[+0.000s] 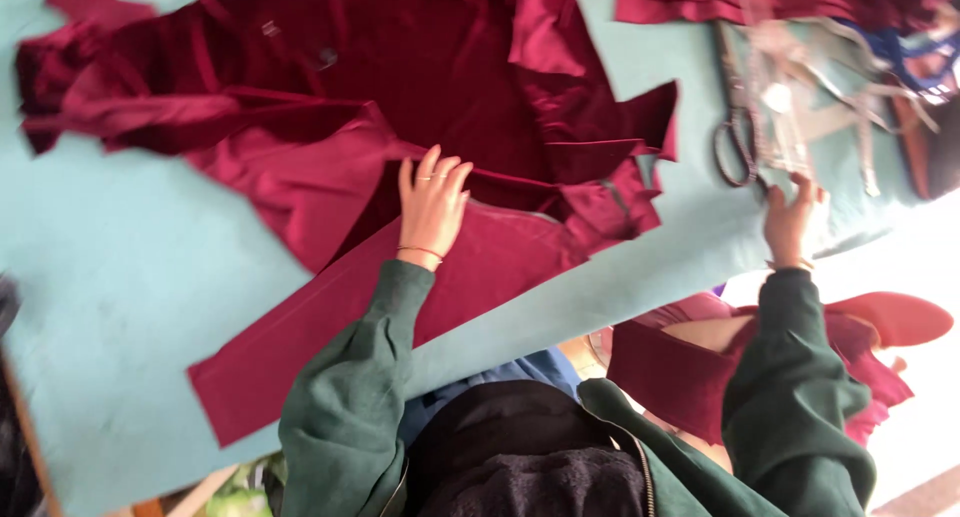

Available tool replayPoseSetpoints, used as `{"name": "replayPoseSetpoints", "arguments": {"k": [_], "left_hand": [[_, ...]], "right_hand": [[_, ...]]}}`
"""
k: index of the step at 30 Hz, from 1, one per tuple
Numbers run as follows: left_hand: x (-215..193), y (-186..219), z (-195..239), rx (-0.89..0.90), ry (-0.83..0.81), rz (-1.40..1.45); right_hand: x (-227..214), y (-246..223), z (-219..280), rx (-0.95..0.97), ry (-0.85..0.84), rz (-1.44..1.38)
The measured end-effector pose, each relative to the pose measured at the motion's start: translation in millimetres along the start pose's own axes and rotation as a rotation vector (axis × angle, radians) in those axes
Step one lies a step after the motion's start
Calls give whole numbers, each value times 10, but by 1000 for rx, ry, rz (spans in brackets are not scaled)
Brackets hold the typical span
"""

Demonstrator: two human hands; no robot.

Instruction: Cutting garment patterns from red velvet fabric using scissors and organizing the cut pieces

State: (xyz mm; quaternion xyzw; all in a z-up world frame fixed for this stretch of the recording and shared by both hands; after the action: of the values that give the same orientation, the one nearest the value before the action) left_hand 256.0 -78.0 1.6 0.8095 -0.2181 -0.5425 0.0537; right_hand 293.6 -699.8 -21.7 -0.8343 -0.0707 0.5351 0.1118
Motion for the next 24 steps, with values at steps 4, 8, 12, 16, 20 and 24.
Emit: {"name": "replayPoseSetpoints", "arguments": {"k": [4,8,12,16,20,24], "left_hand": [[-4,35,-125,19,-6,-36],[320,-164,42,-19,-68,-34],[182,-116,41,-58,-72,0],[-99,30,-5,-81,-103,91],[-155,51,81,-131,-168,144],[-97,143,154,-65,-313,184]], "right_hand": [[-21,-250,-82,78,94,43],[250,-353,-279,33,55,73],[236,-765,-488,85,-56,68],[247,-800,-557,192,-139,-76],[-27,-991,-192,334,-156,-244],[-492,-1395,441,495,-180,-827]]}}
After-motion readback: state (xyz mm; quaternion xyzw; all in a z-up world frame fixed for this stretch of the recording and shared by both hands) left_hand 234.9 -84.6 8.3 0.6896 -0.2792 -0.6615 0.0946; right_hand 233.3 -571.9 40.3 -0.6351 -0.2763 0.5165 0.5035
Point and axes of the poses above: each hand's wrist, its own z-axis away from the middle knuckle, its own x-axis out of the palm, y = z × x, the point moved 2 cm from there along -z, towards the middle knuckle, and after that the axes turned 3 degrees about y, right-handed, at the moved point
